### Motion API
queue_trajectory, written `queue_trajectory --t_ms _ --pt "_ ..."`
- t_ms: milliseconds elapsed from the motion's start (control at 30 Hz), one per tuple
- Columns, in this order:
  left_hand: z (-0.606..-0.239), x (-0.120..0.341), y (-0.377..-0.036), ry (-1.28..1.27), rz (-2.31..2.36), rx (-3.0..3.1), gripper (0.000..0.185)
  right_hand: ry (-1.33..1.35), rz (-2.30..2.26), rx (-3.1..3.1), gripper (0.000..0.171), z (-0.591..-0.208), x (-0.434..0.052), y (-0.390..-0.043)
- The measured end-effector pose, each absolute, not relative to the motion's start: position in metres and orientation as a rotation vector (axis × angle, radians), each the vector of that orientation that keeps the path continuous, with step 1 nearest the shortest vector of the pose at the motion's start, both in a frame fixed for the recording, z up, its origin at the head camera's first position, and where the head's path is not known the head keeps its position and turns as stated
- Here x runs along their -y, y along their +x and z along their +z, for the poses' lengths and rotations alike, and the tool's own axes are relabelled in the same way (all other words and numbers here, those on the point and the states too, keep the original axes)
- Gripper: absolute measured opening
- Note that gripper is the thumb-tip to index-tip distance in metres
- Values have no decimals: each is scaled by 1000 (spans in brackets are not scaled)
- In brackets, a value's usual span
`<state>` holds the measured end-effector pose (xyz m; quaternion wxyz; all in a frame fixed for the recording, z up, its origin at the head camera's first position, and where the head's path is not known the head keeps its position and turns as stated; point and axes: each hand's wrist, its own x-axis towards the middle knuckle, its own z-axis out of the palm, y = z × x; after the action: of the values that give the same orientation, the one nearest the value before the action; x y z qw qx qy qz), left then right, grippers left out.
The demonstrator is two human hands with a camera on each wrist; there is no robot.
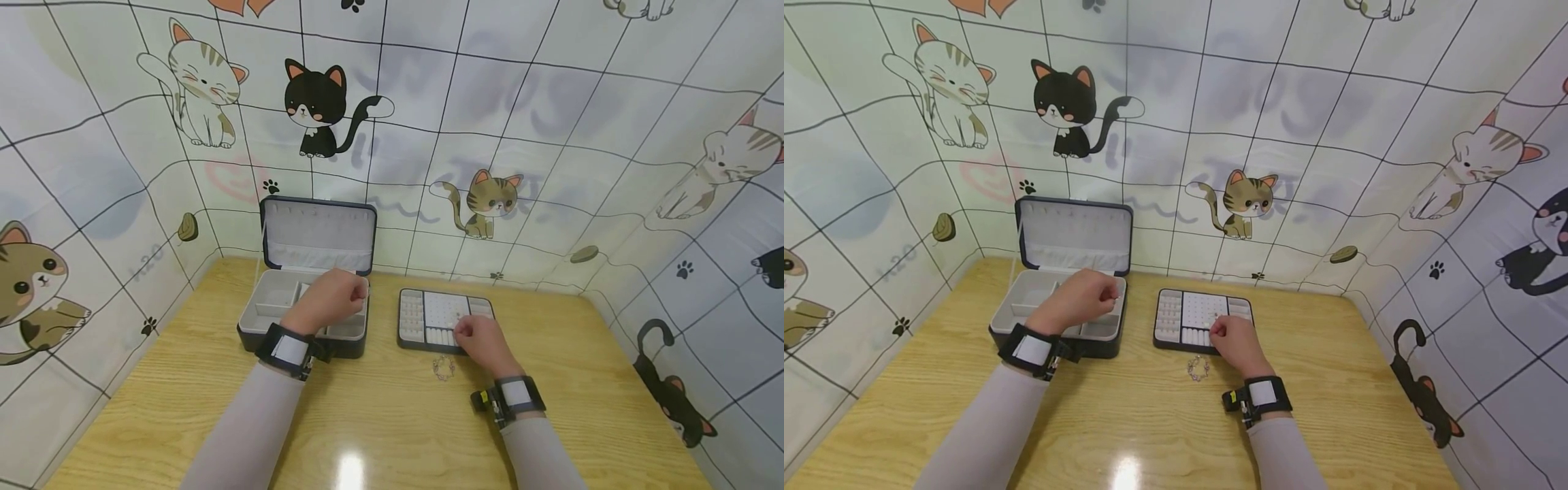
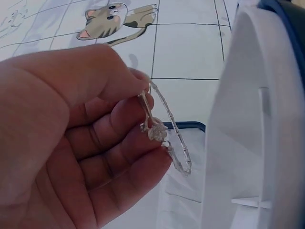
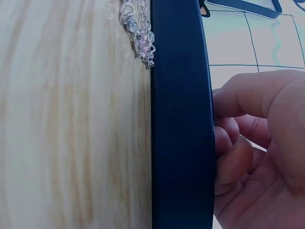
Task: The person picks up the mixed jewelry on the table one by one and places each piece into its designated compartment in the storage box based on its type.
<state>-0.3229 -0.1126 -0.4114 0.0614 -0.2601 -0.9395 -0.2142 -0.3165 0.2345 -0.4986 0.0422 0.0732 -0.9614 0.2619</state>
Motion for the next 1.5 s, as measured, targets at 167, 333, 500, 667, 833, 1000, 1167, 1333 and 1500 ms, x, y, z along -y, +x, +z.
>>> queue_trajectory --t_ms 167,333,500,667,833,1000,1167,1333,1500 --pt "-416 115 -328 -744 -634 2876 10 220 811 2935 7 -500 -235 -317" --pt "-424 118 -333 -693 -660 2911 9 225 837 2927 8 -500 -237 -315" --pt "-432 119 -337 -641 -663 2950 11 215 857 2926 9 -499 -237 -315" --pt "-439 118 -340 -624 -628 2966 15 229 858 2910 8 -500 -238 -315" --pt "-443 118 -341 -602 -608 2976 16 237 865 2905 8 -500 -238 -314" --pt "-448 119 -344 -628 -584 2964 17 227 853 2911 8 -500 -237 -314" --pt "-451 117 -346 -636 -566 2983 17 234 852 2908 8 -502 -236 -316" --pt "-451 117 -346 -655 -557 2983 24 218 862 2915 9 -503 -236 -318" --pt "-447 118 -344 -668 -592 2997 27 210 856 2919 9 -501 -237 -318"
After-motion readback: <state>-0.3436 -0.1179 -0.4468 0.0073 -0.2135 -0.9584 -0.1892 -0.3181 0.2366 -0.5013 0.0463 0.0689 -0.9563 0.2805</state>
